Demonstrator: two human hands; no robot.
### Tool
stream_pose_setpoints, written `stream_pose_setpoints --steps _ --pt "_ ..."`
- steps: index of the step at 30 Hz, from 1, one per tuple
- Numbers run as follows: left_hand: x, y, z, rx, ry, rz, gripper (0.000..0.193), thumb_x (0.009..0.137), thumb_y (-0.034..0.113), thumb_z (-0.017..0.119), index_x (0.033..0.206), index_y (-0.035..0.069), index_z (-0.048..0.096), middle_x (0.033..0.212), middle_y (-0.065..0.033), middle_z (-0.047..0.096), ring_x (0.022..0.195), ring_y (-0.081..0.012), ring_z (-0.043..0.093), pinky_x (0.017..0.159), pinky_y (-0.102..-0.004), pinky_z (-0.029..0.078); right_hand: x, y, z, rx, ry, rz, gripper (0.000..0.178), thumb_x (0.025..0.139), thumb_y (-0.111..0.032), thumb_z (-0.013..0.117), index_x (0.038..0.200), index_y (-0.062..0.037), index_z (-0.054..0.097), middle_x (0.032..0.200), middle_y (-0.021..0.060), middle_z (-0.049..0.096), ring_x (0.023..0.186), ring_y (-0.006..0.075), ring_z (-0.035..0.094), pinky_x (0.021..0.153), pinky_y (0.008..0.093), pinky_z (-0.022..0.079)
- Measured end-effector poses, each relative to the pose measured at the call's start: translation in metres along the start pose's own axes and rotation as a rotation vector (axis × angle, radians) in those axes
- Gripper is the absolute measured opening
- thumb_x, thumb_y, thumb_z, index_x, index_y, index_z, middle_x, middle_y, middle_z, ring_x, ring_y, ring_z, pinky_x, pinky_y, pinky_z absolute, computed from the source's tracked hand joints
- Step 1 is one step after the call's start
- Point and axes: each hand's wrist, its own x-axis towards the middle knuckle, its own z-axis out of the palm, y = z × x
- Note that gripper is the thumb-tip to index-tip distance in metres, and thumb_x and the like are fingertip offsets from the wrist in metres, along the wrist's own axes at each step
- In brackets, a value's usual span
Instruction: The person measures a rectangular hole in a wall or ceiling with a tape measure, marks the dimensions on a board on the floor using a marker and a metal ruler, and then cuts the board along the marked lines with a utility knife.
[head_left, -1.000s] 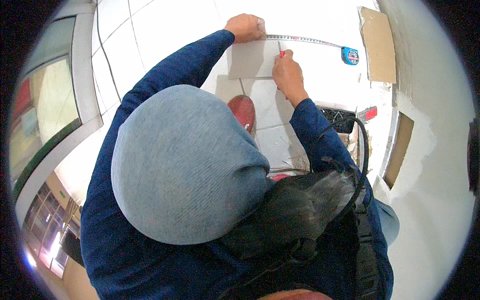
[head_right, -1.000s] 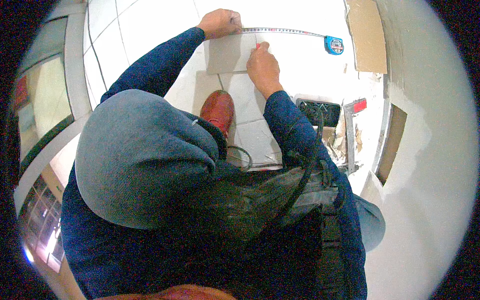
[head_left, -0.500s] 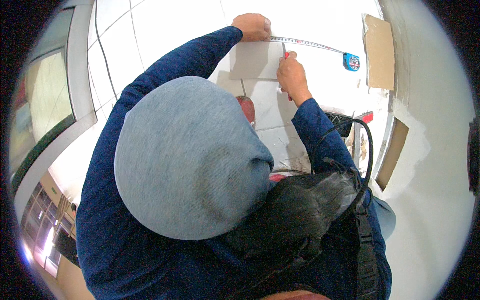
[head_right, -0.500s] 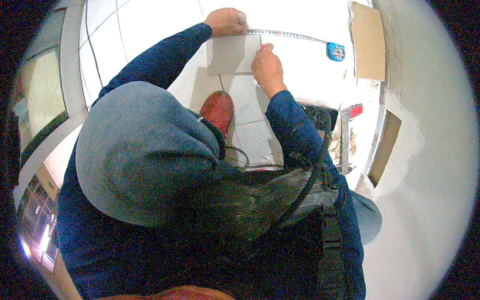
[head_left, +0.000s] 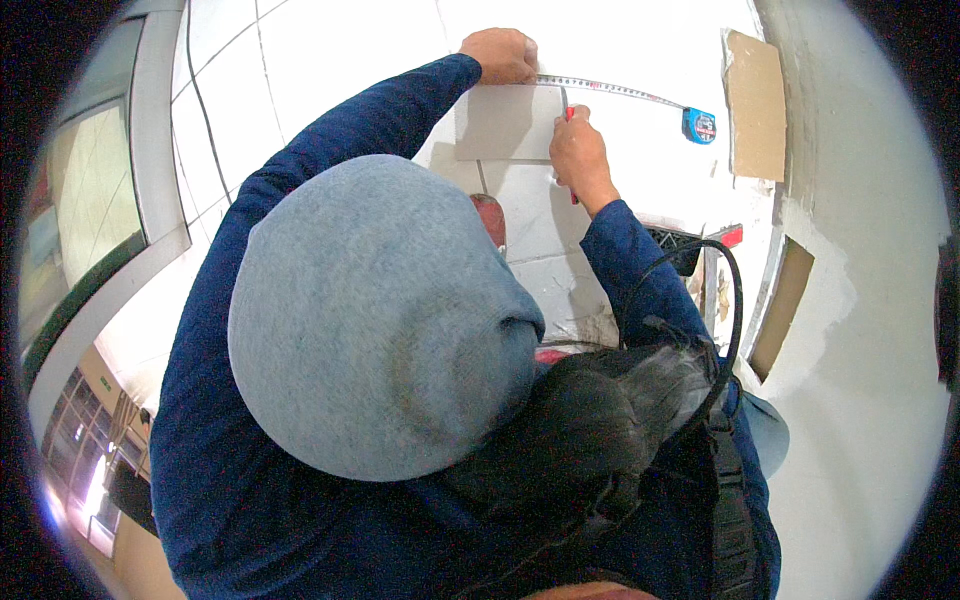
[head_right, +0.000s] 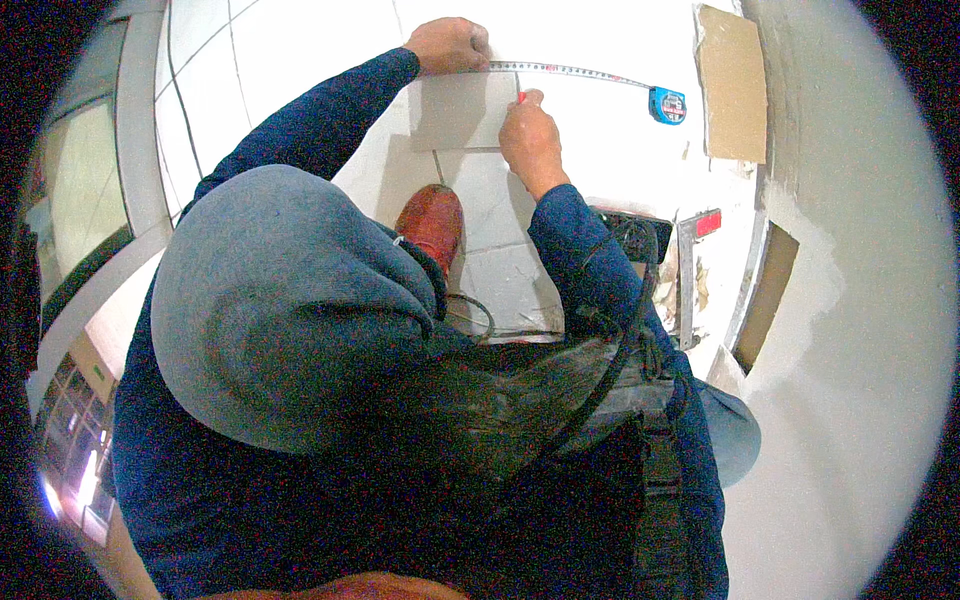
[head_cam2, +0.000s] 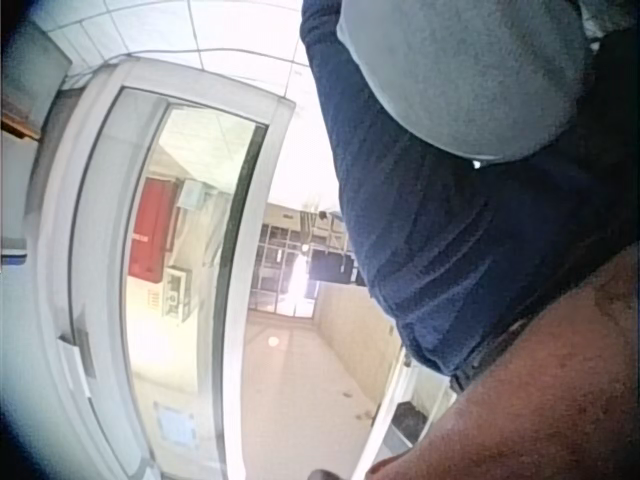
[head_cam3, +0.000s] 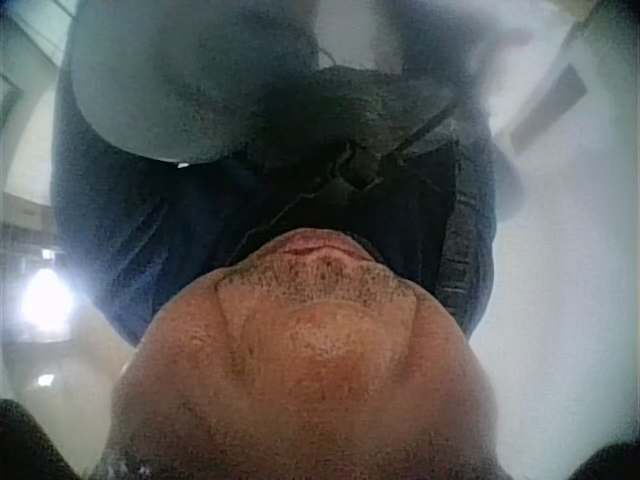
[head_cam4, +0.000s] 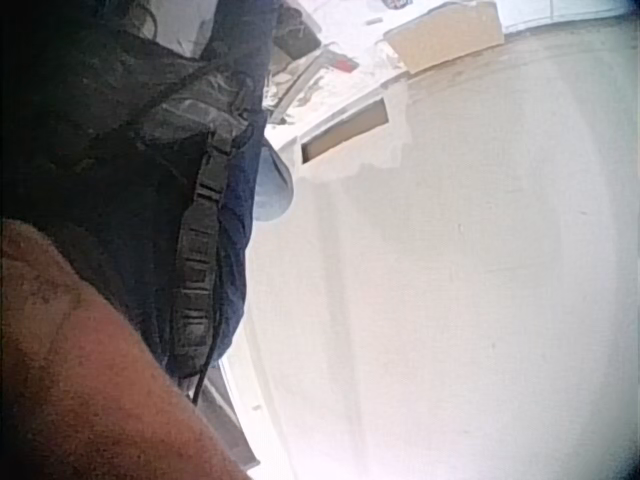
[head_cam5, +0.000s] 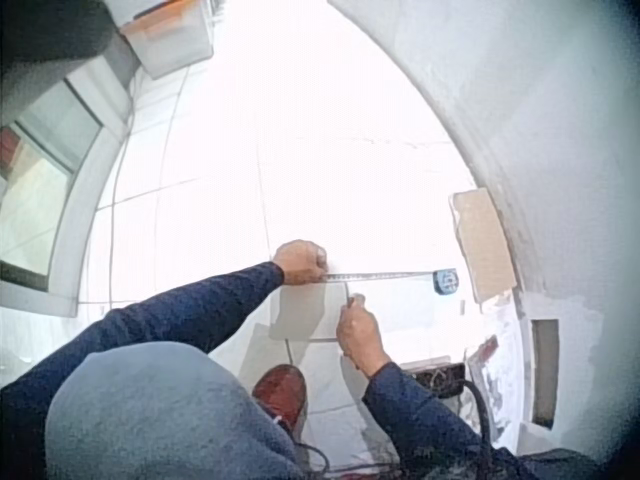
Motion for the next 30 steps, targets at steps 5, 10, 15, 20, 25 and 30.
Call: stream_pose_setpoints --steps 5,10,15,20,25,30 --pt "0.0 -0.001 0.001 -0.041 -0.009 0.0 0.026 0.074 0.035 0.068 0.091 0.016 0.072 0.088 -0.0069 0.07 0.085 -0.0249 0.066 0.076 -0.0381 0.051 0.0 -0.003 -0.005 0.034 -0.005 0.044 0.025 0.089 -0.01 0.048 0.101 0.0095 0.038 0.072 0.028 0.063 0.069 0.0425 0.065 0.061 0.046 0.055" --pt "0.001 0.002 0.0 -0.003 0.015 0.029 0.026 0.074 0.036 0.068 0.091 0.016 0.072 0.089 -0.0068 0.07 0.085 -0.0251 0.066 0.076 -0.0383 0.051 0.006 0.007 0.006 -0.043 -0.069 -0.056 0.023 0.085 -0.004 0.048 0.099 0.0115 0.041 0.072 0.0286 0.063 0.069 0.0408 0.067 0.062 0.0454 0.056" --pt "-0.003 0.005 0.006 0.017 0.044 -0.011 0.024 0.074 0.036 0.068 0.09 0.018 0.072 0.089 -0.0069 0.07 0.084 -0.026 0.066 0.076 -0.0389 0.051 0.014 0.0 -0.008 -0.066 -0.186 -0.013 0.025 0.084 -0.006 0.048 0.097 0.0153 0.046 0.074 0.0289 0.062 0.07 0.0406 0.067 0.063 0.0443 0.056" --pt "-0.004 0.004 0.01 0.017 0.09 -0.01 0.023 0.075 0.037 0.067 0.089 0.019 0.072 0.087 -0.0076 0.07 0.083 -0.0267 0.066 0.075 -0.0405 0.052 0.016 -0.004 -0.018 -0.187 -0.233 -0.105 0.029 0.085 -0.007 0.047 0.099 0.0184 0.046 0.074 0.0259 0.063 0.076 0.04 0.068 0.068 0.0425 0.056" --pt "-0.003 0.013 0.006 0.154 0.089 -0.067 0.02 0.076 0.035 0.067 0.087 0.018 0.072 0.086 -0.0094 0.07 0.08 -0.0278 0.067 0.074 -0.0414 0.052 0.009 -0.011 -0.034 0.177 -0.326 0.121 0.029 0.084 -0.008 0.047 0.099 0.0172 0.046 0.076 0.0293 0.063 0.077 0.039 0.068 0.068 0.0422 0.056" --pt "0.001 0.014 0.009 0.072 0.071 -0.035 0.018 0.076 0.034 0.067 0.084 0.018 0.072 0.082 -0.0099 0.069 0.076 -0.0283 0.066 0.072 -0.0415 0.052 0.0 -0.015 -0.034 0.325 -0.238 0.369 0.031 0.086 -0.015 0.047 0.103 0.0118 0.048 0.08 0.0323 0.063 0.07 0.0408 0.067 0.064 0.0445 0.055"
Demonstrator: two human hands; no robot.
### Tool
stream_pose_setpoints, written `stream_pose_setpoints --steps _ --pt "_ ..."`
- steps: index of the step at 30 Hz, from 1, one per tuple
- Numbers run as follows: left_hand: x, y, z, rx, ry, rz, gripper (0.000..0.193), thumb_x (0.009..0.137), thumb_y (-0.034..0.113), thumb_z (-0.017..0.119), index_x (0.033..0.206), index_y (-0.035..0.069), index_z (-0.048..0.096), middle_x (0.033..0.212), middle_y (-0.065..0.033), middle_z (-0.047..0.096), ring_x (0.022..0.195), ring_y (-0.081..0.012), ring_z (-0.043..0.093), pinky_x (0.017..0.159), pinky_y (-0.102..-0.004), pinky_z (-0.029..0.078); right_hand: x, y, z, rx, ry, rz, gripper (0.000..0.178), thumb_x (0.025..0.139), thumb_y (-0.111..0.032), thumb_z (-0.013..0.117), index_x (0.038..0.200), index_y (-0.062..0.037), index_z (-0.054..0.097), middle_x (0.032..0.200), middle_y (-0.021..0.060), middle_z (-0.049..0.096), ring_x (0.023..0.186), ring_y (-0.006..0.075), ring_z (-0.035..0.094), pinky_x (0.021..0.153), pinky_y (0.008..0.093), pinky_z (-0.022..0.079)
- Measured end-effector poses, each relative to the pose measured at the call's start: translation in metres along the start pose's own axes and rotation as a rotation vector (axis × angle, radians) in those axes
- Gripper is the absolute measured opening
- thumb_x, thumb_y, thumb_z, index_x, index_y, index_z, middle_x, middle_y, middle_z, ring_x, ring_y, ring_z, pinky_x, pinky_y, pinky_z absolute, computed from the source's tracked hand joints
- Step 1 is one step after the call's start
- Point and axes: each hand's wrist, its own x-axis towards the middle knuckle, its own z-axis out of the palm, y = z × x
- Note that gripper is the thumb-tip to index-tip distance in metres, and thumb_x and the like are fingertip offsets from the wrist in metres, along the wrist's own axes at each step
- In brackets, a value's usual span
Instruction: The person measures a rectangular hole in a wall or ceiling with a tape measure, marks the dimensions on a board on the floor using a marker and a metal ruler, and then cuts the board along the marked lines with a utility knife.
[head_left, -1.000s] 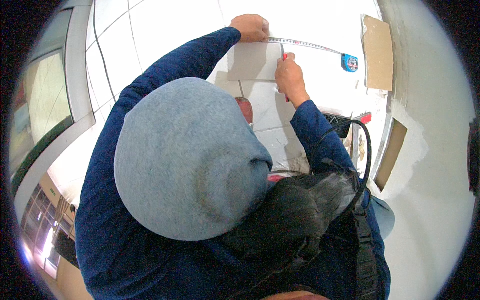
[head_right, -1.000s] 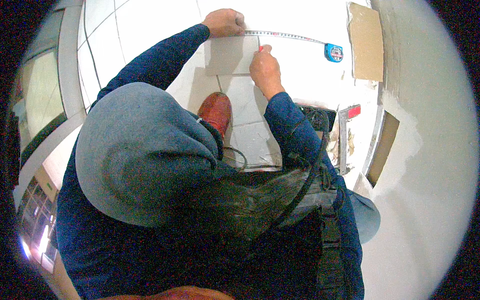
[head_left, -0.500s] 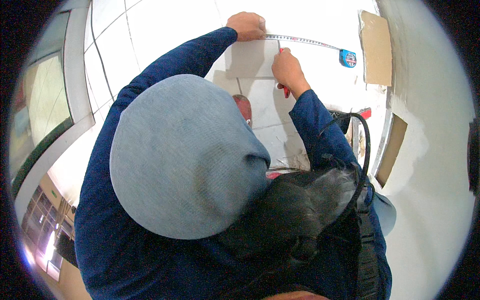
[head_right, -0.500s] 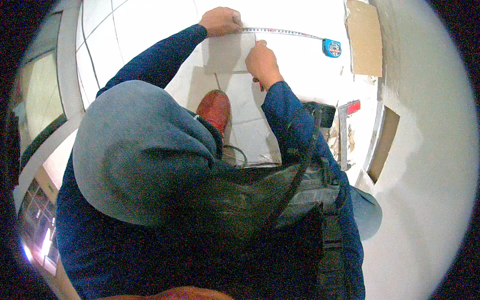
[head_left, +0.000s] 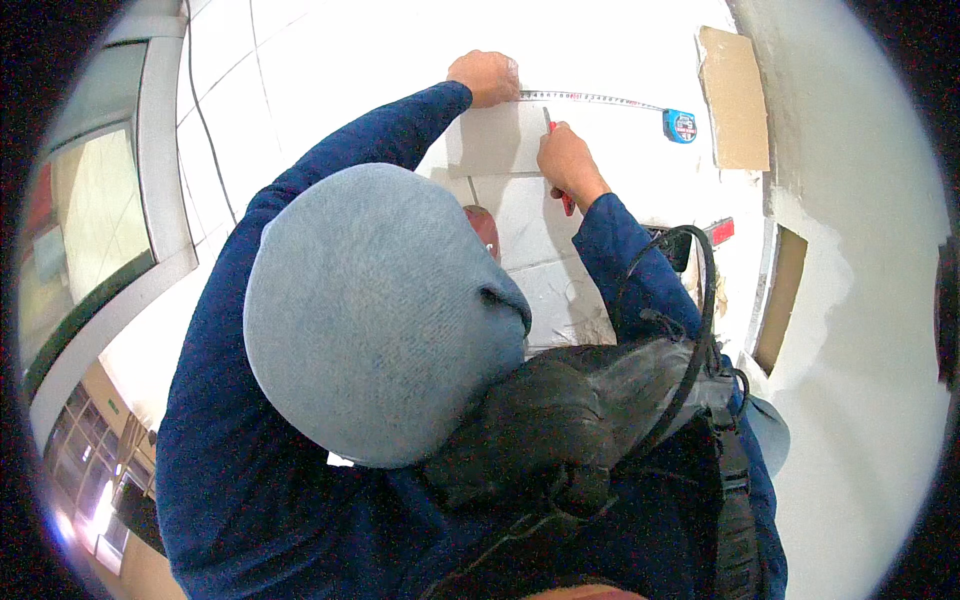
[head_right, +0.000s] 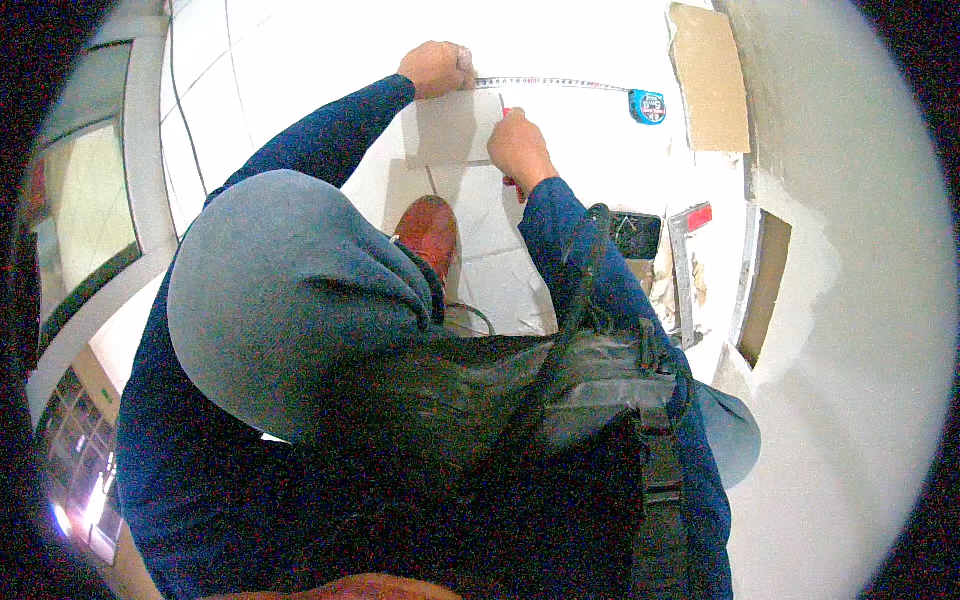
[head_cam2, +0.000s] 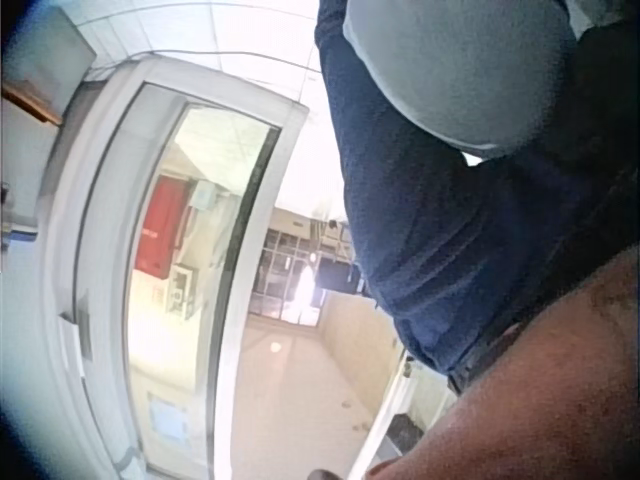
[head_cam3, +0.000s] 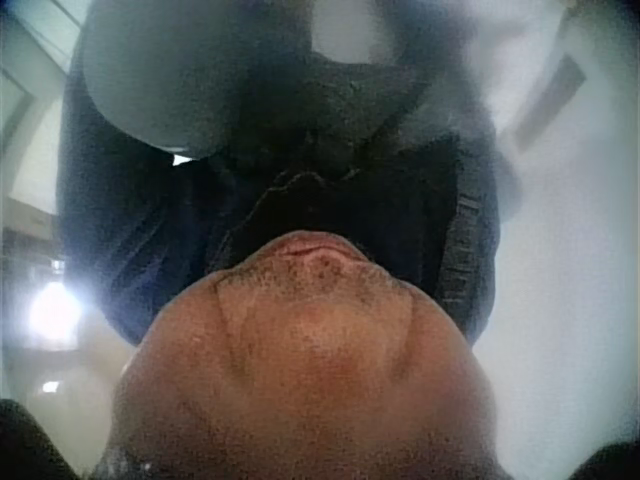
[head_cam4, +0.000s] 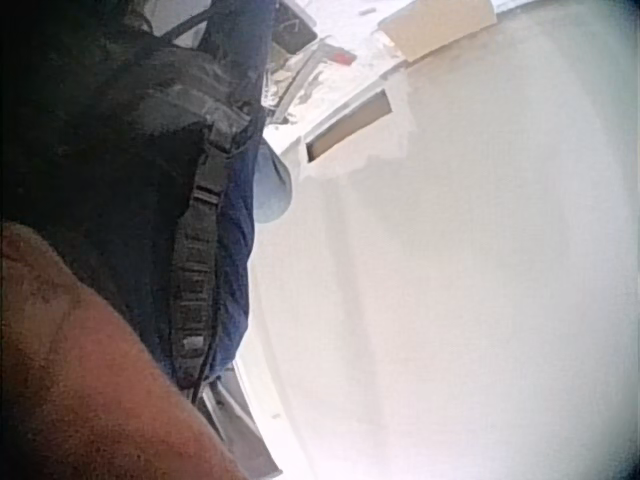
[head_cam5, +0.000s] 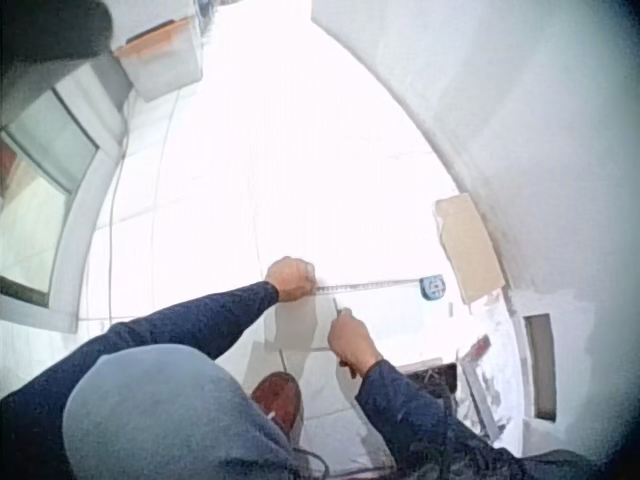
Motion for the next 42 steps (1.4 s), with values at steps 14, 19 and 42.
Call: stream_pose_setpoints --steps 14,19,42 --pt "-0.01 0.005 -0.018 0.063 -0.092 0.035 0.024 0.08 0.031 0.062 0.09 0.011 0.071 0.088 -0.0142 0.068 0.085 -0.0317 0.065 0.076 -0.0453 0.052 0.018 0.121 -0.148 -0.28 0.54 -0.081 0.068 0.071 -0.036 0.074 0.128 -0.0069 0.05 0.109 0.0207 0.061 0.099 0.0381 0.059 0.085 0.0446 0.048" --pt "0.017 -0.017 -0.038 0.154 0.012 0.169 0.019 0.079 0.03 0.06 0.084 0.014 0.071 0.09 -0.0139 0.068 0.083 -0.0313 0.065 0.073 -0.0445 0.052 0.028 0.114 -0.156 -0.303 0.515 -0.134 0.062 0.072 -0.037 0.074 0.122 -0.0077 0.054 0.1 0.019 0.062 0.095 0.0374 0.061 0.081 0.0448 0.049" --pt "0.168 -0.113 -0.118 -0.104 0.063 0.051 0.014 0.075 0.022 0.068 0.085 0.014 0.075 0.077 -0.0031 0.07 0.07 -0.0156 0.064 0.069 -0.0315 0.051 0.195 0.026 -0.246 -0.428 0.626 0.001 0.056 0.076 -0.037 0.067 0.124 -0.0095 0.055 0.107 0.0193 0.066 0.101 0.0373 0.063 0.084 0.0468 0.05"
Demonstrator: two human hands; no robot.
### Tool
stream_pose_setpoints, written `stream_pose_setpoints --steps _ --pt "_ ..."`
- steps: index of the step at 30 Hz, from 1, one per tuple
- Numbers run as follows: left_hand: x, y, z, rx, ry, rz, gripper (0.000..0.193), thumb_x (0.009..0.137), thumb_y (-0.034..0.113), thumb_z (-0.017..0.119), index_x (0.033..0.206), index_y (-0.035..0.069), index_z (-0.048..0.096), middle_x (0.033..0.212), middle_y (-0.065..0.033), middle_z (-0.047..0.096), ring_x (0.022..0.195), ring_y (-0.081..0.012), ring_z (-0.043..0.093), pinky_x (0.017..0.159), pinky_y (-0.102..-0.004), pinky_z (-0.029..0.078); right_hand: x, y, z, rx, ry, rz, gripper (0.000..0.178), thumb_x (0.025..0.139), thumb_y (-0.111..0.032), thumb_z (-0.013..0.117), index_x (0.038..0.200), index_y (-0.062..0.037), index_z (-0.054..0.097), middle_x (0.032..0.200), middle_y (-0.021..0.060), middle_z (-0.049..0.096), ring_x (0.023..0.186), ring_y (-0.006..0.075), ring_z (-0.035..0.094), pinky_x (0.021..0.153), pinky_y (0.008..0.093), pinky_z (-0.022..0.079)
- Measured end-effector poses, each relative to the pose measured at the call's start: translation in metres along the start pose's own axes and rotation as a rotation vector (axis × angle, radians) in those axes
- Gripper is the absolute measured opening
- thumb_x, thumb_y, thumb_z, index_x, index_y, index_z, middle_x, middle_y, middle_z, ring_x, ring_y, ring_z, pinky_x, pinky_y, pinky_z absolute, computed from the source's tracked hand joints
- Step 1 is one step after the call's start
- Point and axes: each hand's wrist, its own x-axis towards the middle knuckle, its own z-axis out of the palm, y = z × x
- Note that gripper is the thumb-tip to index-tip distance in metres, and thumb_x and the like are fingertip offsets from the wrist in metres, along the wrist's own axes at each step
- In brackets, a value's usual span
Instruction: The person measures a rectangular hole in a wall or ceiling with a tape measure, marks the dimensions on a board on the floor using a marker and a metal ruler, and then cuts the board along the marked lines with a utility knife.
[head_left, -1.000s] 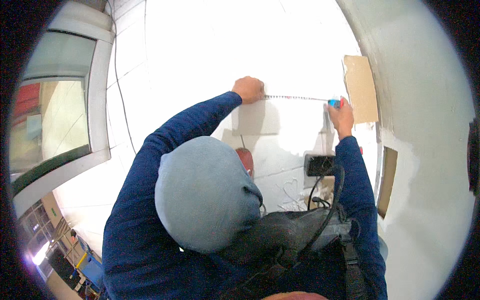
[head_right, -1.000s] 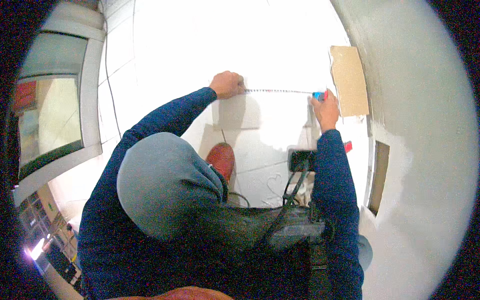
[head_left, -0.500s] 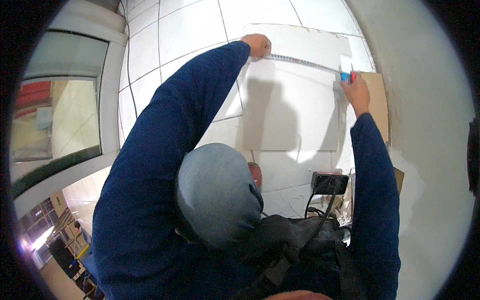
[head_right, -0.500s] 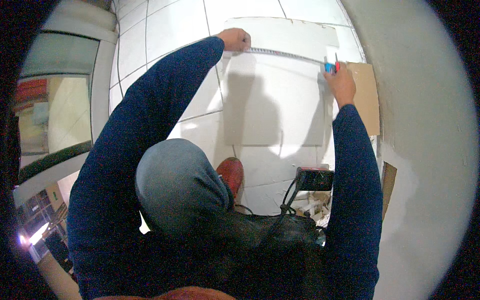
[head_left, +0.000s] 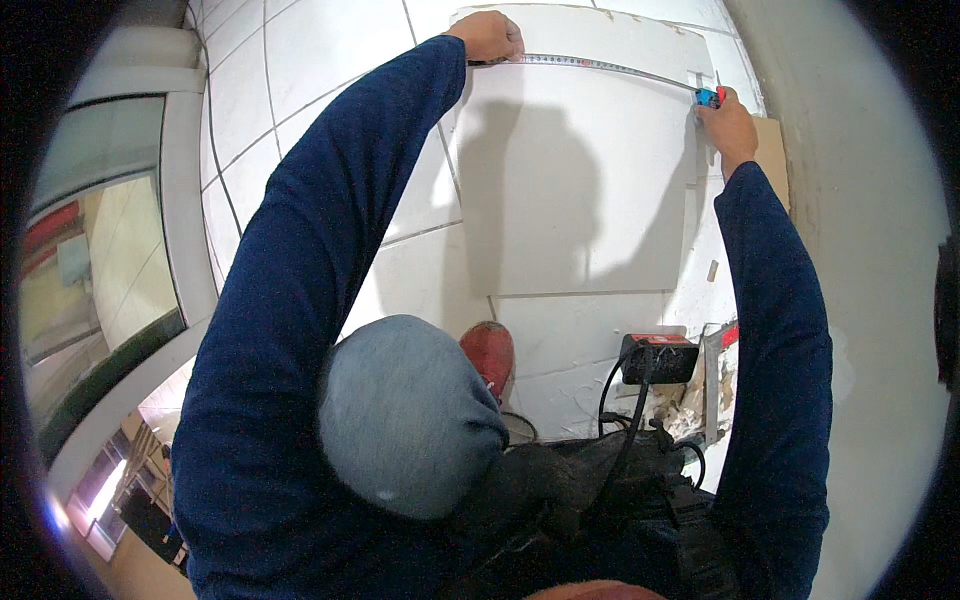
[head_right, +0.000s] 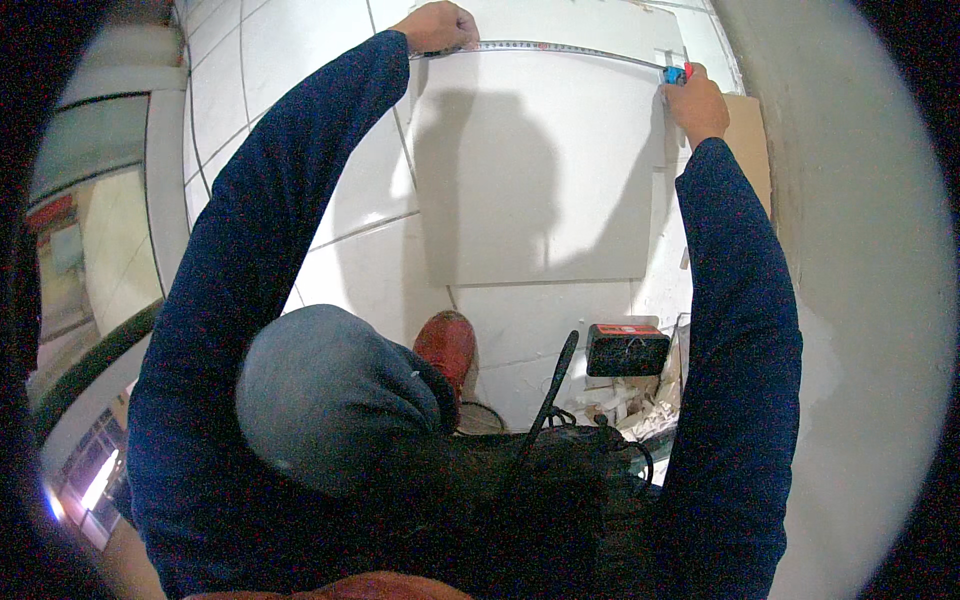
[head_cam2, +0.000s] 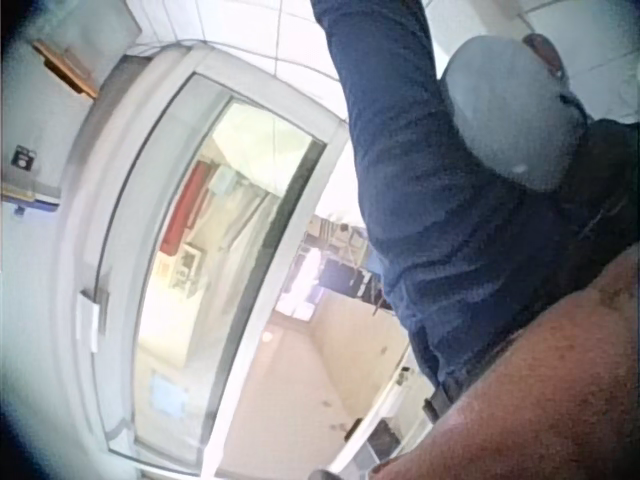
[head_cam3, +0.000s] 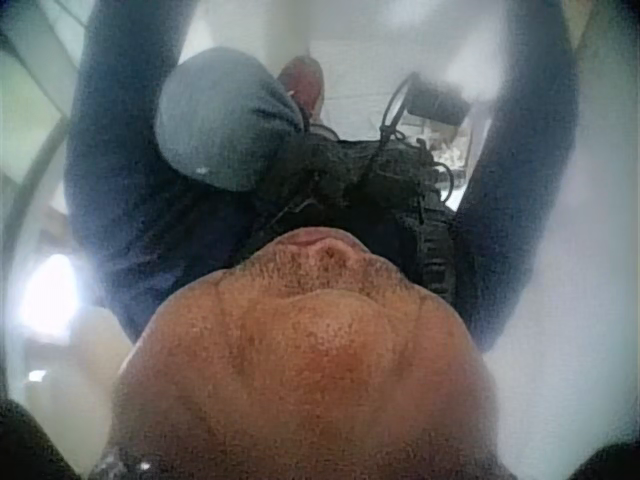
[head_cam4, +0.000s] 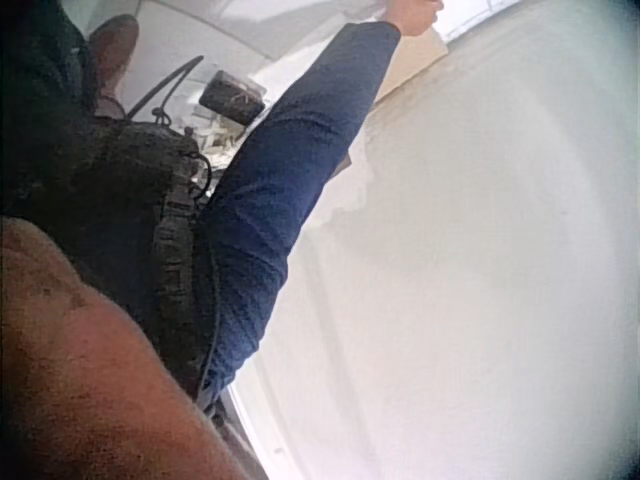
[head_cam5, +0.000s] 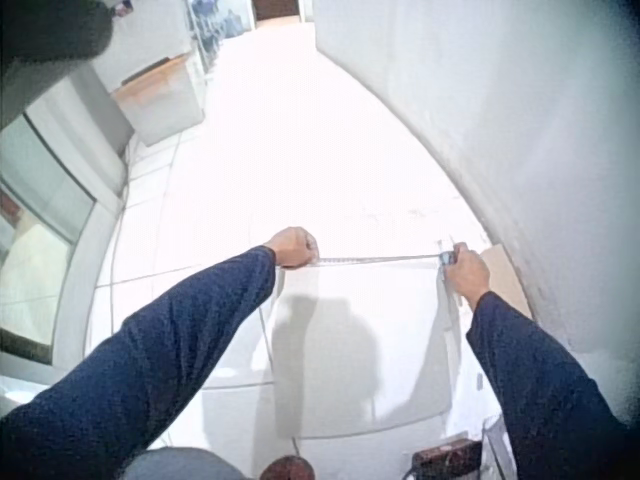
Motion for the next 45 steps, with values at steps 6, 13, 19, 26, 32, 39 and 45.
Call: stream_pose_setpoints --steps 6,13,19,26,32,39,45 --pt "-0.006 -0.003 0.015 -0.173 0.051 -0.11 0.018 0.076 0.026 0.067 0.087 0.014 0.074 0.078 -0.0044 0.07 0.071 -0.0198 0.065 0.07 -0.0333 0.051 0.013 0.003 0.002 0.033 0.072 -0.031 0.054 0.077 -0.035 0.067 0.123 -0.0087 0.056 0.107 0.0204 0.065 0.101 0.0373 0.063 0.085 0.0464 0.05" --pt "-0.004 0.0 0.023 -0.117 0.174 -0.122 0.019 0.078 0.03 0.065 0.084 0.014 0.073 0.079 -0.005 0.07 0.073 -0.0212 0.065 0.074 -0.0334 0.052 -0.007 -0.029 0.017 0.174 0.437 -0.315 0.037 0.091 -0.03 0.05 0.115 -0.0013 0.054 0.096 0.022 0.065 0.093 0.0401 0.062 0.081 0.0473 0.05" --pt "-0.008 0.002 0.024 -0.14 0.14 -0.168 0.019 0.08 0.029 0.063 0.086 0.013 0.072 0.08 -0.0048 0.07 0.076 -0.0199 0.066 0.075 -0.0332 0.051 -0.074 -0.128 0.038 0.367 -0.189 -0.384 0.034 0.091 -0.028 0.05 0.11 -0.0004 0.05 0.087 0.03 0.064 0.084 0.0461 0.063 0.077 0.0506 0.05" --pt "-0.007 0.001 0.036 -0.098 0.237 -0.182 0.022 0.08 0.031 0.064 0.09 0.012 0.072 0.086 -0.0061 0.07 0.082 -0.0205 0.066 0.079 -0.0336 0.051 -0.07 -0.174 0.068 0.25 -0.293 -0.327 0.034 0.087 -0.015 0.05 0.104 0.014 0.047 0.082 0.0313 0.064 0.081 0.0419 0.067 0.071 0.0442 0.055" --pt "-0.002 -0.005 0.033 -0.076 0.204 -0.12 0.026 0.081 0.032 0.063 0.097 0.013 0.072 0.094 -0.007 0.071 0.089 -0.024 0.066 0.084 -0.0373 0.051 -0.063 -0.173 0.088 0.038 -0.221 -0.498 0.035 0.084 -0.011 0.052 0.103 0.0169 0.044 0.079 0.0315 0.064 0.079 0.0402 0.068 0.067 0.0414 0.057" --pt "0.0 -0.015 0.033 -0.137 0.201 -0.087 0.02 0.075 0.028 0.062 0.077 0.01 0.07 0.079 -0.0144 0.068 0.077 -0.0295 0.065 0.074 -0.0403 0.051 -0.08 -0.192 0.057 0.172 -0.244 -0.357 0.035 0.084 -0.011 0.053 0.103 0.0176 0.044 0.078 0.0311 0.064 0.076 0.04 0.068 0.067 0.0407 0.057" --pt "0.0 -0.007 0.031 -0.222 0.223 -0.129 0.019 0.075 0.029 0.064 0.076 0.011 0.07 0.08 -0.0142 0.069 0.076 -0.0289 0.065 0.074 -0.0392 0.051 -0.078 -0.191 0.057 0.157 -0.242 -0.348 0.035 0.085 -0.012 0.051 0.103 0.018 0.044 0.077 0.0314 0.064 0.076 0.0403 0.068 0.066 0.0404 0.057"
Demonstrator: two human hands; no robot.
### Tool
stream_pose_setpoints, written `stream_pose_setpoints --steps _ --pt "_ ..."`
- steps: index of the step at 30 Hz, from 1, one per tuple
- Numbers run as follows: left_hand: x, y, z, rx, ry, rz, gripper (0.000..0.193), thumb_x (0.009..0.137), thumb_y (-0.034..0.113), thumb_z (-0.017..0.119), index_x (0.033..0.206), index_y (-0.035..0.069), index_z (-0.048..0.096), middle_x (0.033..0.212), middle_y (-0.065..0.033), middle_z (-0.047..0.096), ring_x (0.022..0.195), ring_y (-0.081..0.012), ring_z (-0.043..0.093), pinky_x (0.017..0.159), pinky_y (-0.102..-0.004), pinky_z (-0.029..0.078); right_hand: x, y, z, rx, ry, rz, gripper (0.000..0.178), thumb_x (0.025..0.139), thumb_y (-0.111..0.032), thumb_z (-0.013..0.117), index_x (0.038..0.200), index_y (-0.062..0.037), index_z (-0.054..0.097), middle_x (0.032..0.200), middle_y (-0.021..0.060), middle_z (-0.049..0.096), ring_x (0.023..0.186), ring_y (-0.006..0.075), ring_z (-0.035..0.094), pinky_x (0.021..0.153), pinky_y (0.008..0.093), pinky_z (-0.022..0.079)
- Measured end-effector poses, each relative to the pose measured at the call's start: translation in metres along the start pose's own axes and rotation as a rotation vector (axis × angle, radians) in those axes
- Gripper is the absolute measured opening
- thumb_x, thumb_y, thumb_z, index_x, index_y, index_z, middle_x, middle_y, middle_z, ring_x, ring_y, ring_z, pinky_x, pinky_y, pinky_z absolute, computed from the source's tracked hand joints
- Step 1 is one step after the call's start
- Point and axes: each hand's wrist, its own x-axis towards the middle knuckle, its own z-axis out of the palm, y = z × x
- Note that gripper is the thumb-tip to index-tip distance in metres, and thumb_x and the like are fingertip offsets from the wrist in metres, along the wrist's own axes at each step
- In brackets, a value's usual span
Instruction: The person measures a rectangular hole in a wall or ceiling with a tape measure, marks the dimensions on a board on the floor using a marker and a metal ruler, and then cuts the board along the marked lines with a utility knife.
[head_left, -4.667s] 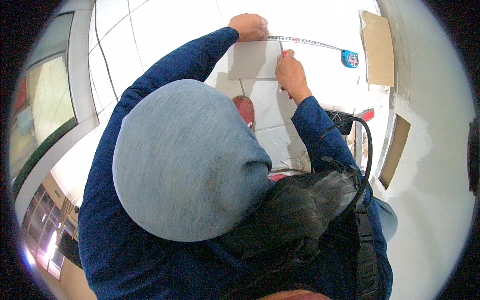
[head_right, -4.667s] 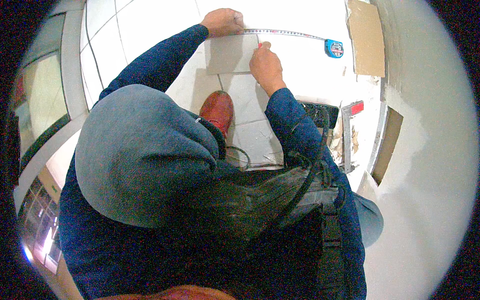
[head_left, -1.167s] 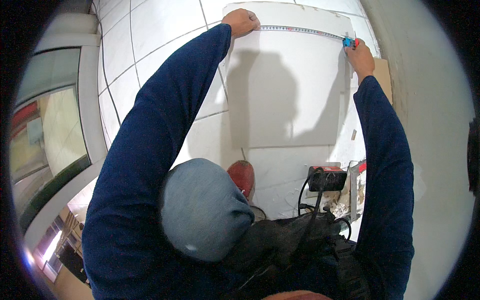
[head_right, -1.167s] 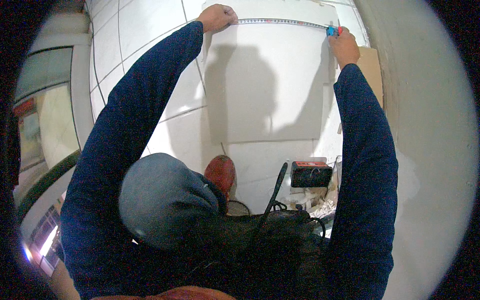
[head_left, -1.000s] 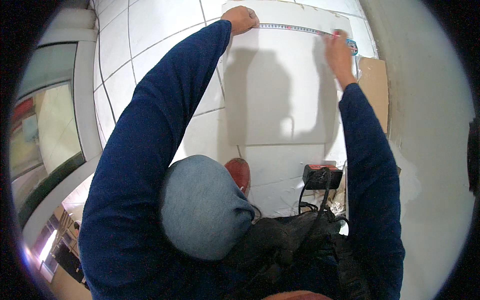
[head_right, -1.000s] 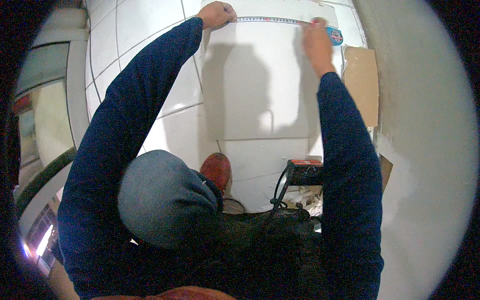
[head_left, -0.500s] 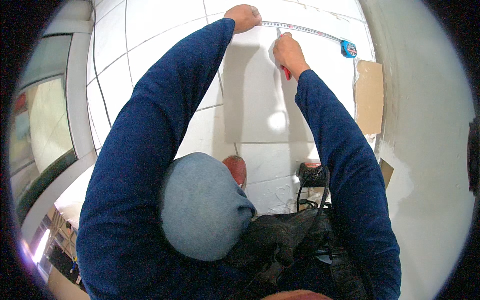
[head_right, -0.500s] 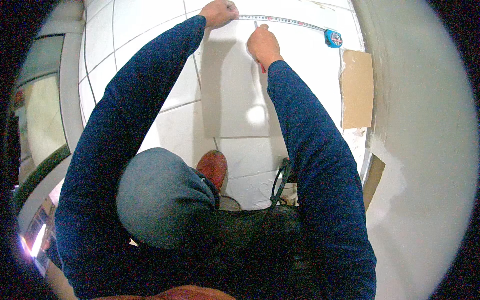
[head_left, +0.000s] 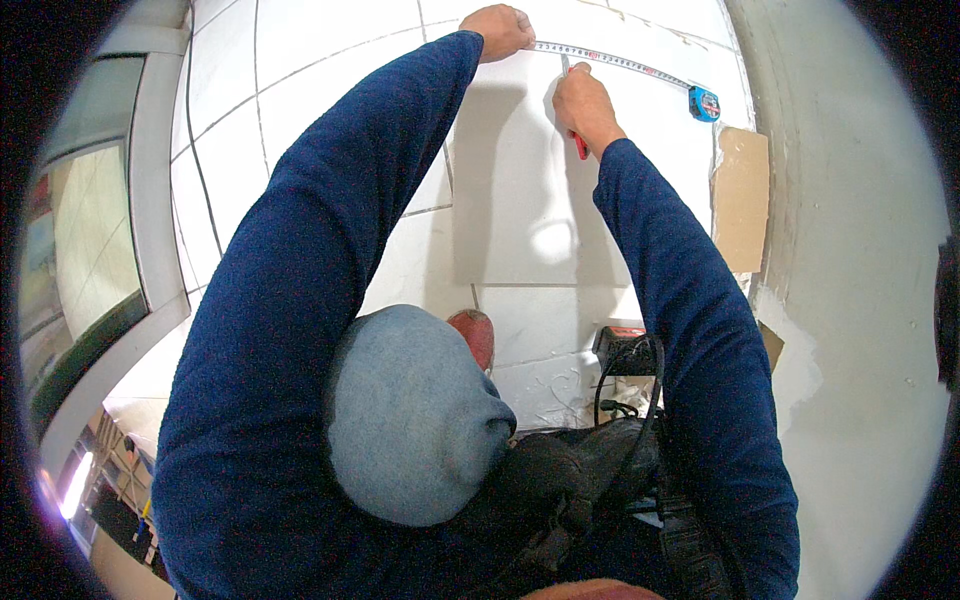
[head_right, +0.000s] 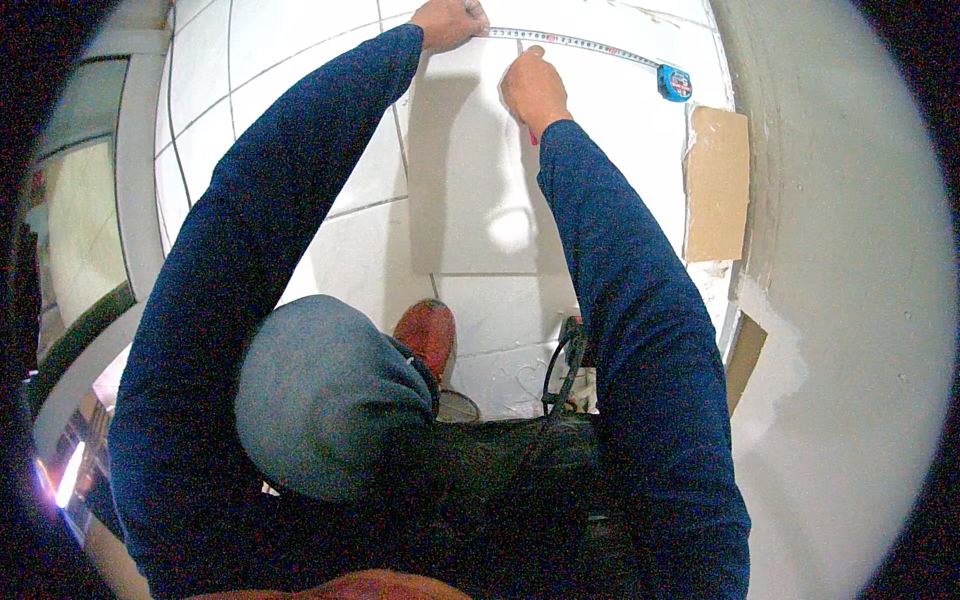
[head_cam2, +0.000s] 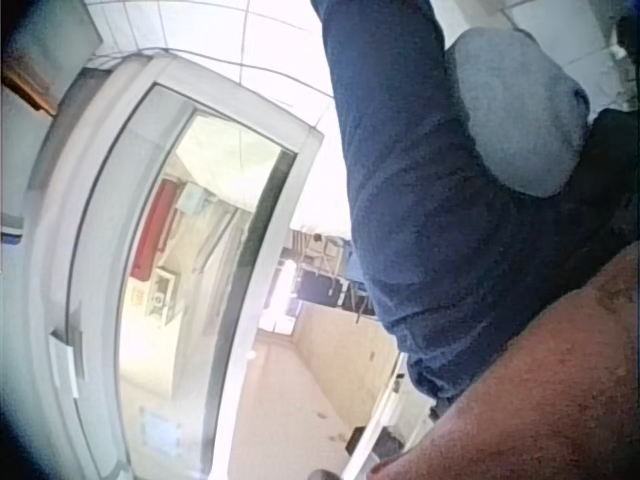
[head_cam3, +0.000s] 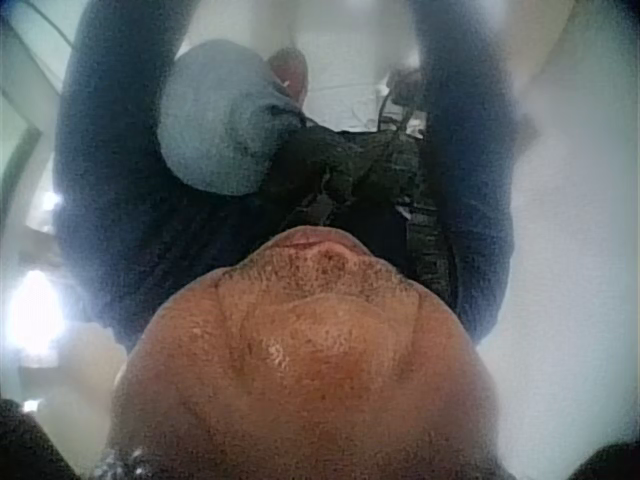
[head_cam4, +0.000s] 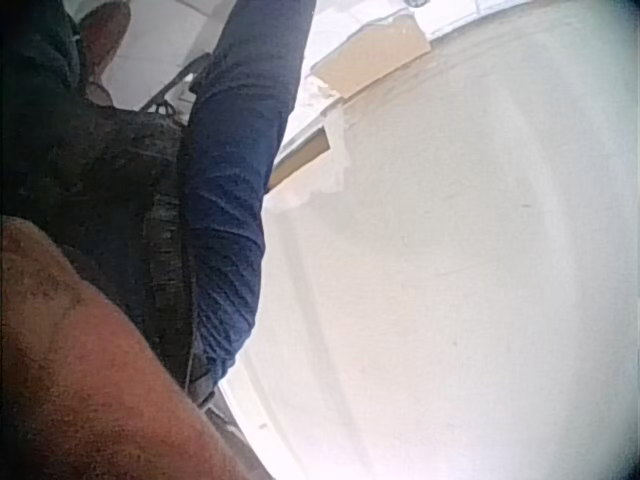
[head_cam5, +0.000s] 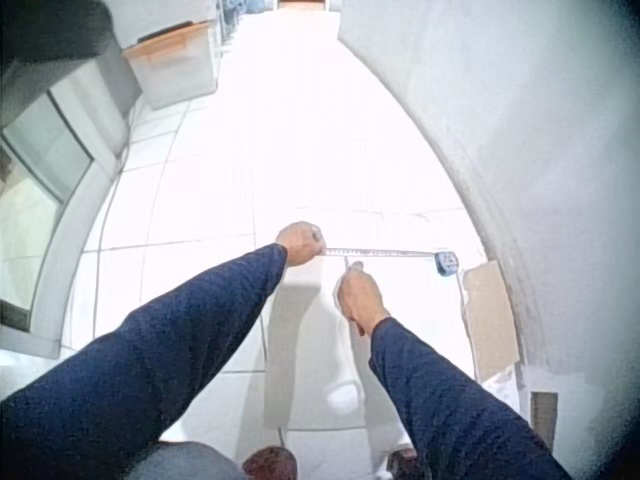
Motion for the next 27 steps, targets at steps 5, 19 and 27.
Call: stream_pose_setpoints --steps 5,19,27 --pt "0.001 0.007 -0.001 0.004 -0.009 -0.01 0.019 0.074 0.028 0.064 0.078 0.011 0.071 0.08 -0.0147 0.069 0.077 -0.0293 0.065 0.074 -0.0394 0.051 0.015 0.002 0.004 -0.129 -0.065 -0.029 0.038 0.083 -0.011 0.051 0.106 0.0179 0.046 0.079 0.029 0.065 0.075 0.0395 0.068 0.066 0.0408 0.056" --pt "-0.009 0.018 0.005 0.404 0.034 -0.077 0.031 0.084 0.038 0.058 0.099 0.014 0.071 0.103 -0.0055 0.069 0.097 -0.0265 0.064 0.086 -0.0407 0.05 0.003 -0.001 -0.003 -0.214 -0.227 -0.075 0.021 0.082 -0.006 0.05 0.077 0.0086 0.063 0.068 0.0218 0.064 0.061 0.0318 0.067 0.056 0.0368 0.055" --pt "-0.005 0.007 0.01 0.208 -0.023 0.001 0.024 0.086 0.03 0.061 0.096 0.011 0.071 0.089 -0.0101 0.07 0.087 -0.0264 0.065 0.082 -0.0377 0.05 -0.113 0.084 -0.062 0.228 0.283 0.013 0.024 0.088 -0.024 0.055 0.105 -0.0086 0.058 0.083 0.0235 0.064 0.08 0.0419 0.063 0.069 0.0471 0.049"
